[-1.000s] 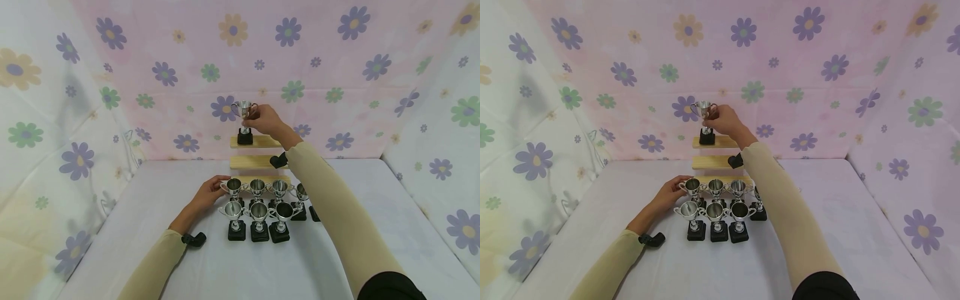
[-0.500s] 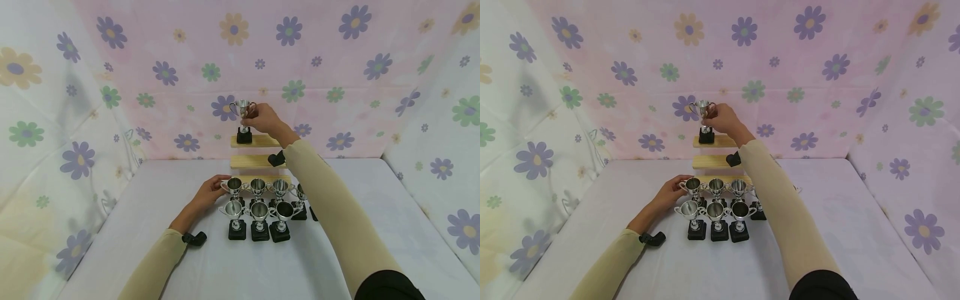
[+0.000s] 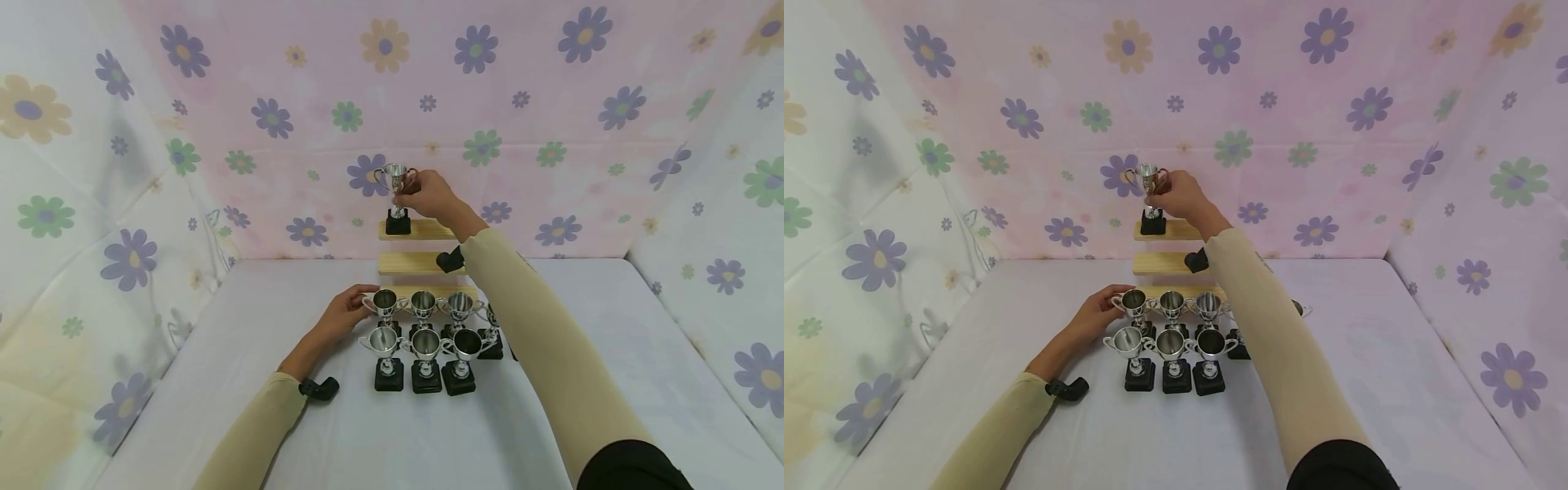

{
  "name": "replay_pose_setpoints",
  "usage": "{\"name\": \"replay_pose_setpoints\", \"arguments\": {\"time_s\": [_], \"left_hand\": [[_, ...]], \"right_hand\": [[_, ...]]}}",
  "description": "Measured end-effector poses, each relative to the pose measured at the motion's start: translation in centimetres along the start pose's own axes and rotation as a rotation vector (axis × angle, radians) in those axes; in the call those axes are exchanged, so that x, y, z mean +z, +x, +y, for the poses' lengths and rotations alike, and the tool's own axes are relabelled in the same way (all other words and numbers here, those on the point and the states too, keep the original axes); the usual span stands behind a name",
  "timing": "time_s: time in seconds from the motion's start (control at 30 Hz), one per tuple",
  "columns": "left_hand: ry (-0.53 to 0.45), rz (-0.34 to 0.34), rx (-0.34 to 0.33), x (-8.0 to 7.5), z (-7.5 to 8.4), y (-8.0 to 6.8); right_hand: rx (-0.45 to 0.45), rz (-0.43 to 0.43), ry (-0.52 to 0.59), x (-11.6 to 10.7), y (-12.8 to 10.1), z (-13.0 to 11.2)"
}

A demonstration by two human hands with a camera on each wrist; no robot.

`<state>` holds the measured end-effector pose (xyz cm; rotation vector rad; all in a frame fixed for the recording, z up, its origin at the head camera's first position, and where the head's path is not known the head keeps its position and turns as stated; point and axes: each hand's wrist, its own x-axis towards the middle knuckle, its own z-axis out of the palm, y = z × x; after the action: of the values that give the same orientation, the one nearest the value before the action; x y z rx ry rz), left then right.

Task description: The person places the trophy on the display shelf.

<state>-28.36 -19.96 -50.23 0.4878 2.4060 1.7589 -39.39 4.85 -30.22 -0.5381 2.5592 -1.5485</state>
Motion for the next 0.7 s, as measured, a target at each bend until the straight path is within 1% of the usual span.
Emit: {"name": "replay_pose_setpoints", "arguments": {"time_s": [0.23, 0.47, 0.7], "left_hand": [[0.001, -0.003, -0.001, -0.07, -0.21, 0.12], [0.009, 0.0, 0.007, -0.01, -0.06, 0.06], [0.006, 0.003, 0.013, -0.02, -0.31, 0.17]], "right_hand": [[-0.004, 0.013, -0.029, 0.25, 0.23, 0.07], [-0.01, 0.018, -0.037, 0.27, 0.34, 0.25], [-0.03, 0.006, -0.047, 0.06, -0.39, 0.22]]}}
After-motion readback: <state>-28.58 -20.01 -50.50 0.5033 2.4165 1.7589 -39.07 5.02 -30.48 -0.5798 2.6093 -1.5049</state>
